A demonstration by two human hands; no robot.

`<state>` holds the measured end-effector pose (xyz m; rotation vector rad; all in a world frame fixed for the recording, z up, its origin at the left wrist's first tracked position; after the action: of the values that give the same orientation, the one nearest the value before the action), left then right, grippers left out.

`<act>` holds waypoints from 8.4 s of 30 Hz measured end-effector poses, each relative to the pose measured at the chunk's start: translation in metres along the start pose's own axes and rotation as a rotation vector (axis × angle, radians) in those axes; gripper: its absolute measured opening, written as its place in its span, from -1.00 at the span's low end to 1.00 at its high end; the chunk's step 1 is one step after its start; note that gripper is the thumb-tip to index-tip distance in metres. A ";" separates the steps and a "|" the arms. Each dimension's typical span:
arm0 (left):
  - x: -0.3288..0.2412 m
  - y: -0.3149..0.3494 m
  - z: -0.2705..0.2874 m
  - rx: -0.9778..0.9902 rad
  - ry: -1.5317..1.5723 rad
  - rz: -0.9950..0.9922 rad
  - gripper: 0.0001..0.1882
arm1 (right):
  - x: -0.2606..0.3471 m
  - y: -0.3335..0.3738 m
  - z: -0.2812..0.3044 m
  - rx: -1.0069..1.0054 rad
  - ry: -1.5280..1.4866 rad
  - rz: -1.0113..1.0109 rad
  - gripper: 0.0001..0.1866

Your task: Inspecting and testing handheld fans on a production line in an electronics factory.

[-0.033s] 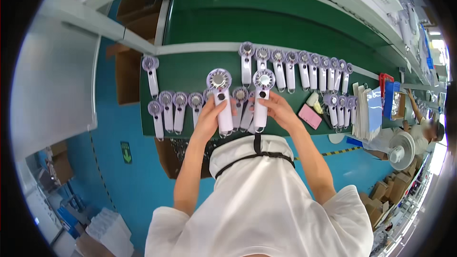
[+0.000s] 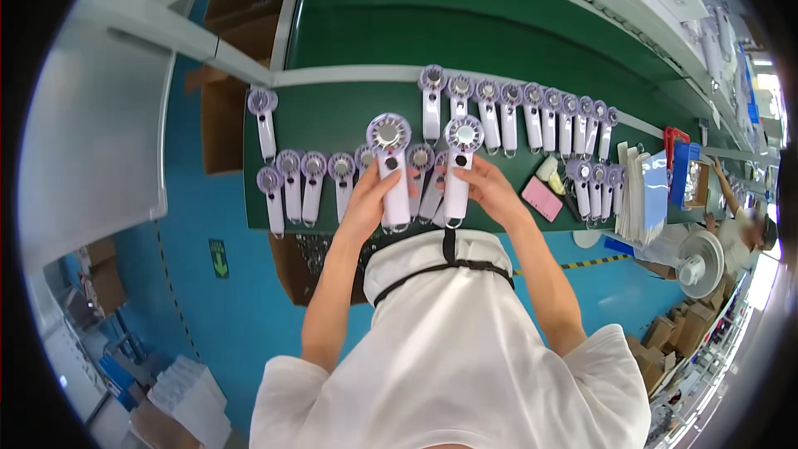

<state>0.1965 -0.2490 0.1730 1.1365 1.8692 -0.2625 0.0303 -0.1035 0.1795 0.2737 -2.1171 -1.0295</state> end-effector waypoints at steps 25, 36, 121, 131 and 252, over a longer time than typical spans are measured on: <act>0.008 0.038 -0.023 0.064 0.003 0.032 -0.58 | -0.033 0.029 -0.019 -0.049 0.052 -0.022 -0.61; 0.014 0.034 -0.028 0.055 0.030 0.021 -0.61 | -0.029 0.029 -0.016 -0.039 0.046 0.001 -0.63; -0.018 0.063 -0.025 -0.062 0.127 -0.137 -0.61 | 0.011 0.044 -0.068 0.067 0.222 -0.089 -0.62; -0.015 0.060 -0.023 -0.075 0.020 -0.094 -0.59 | 0.005 0.040 -0.058 0.086 0.238 -0.066 -0.60; 0.019 -0.141 0.068 0.028 -0.137 0.080 -0.61 | 0.040 -0.140 0.005 0.109 0.011 -0.028 -0.58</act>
<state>0.1213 -0.3548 0.0836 1.1798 1.7005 -0.3142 -0.0183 -0.2111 0.0949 0.3617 -2.1683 -0.9279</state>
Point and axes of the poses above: each hand's wrist, its own y-axis away from the middle knuckle, its own z-axis out of the back of the hand, x = y × z, the point moved 3 cm from there along -y, towards the middle knuckle, and after that the axes turned 14 degrees about -z, right-handed, at the moved point
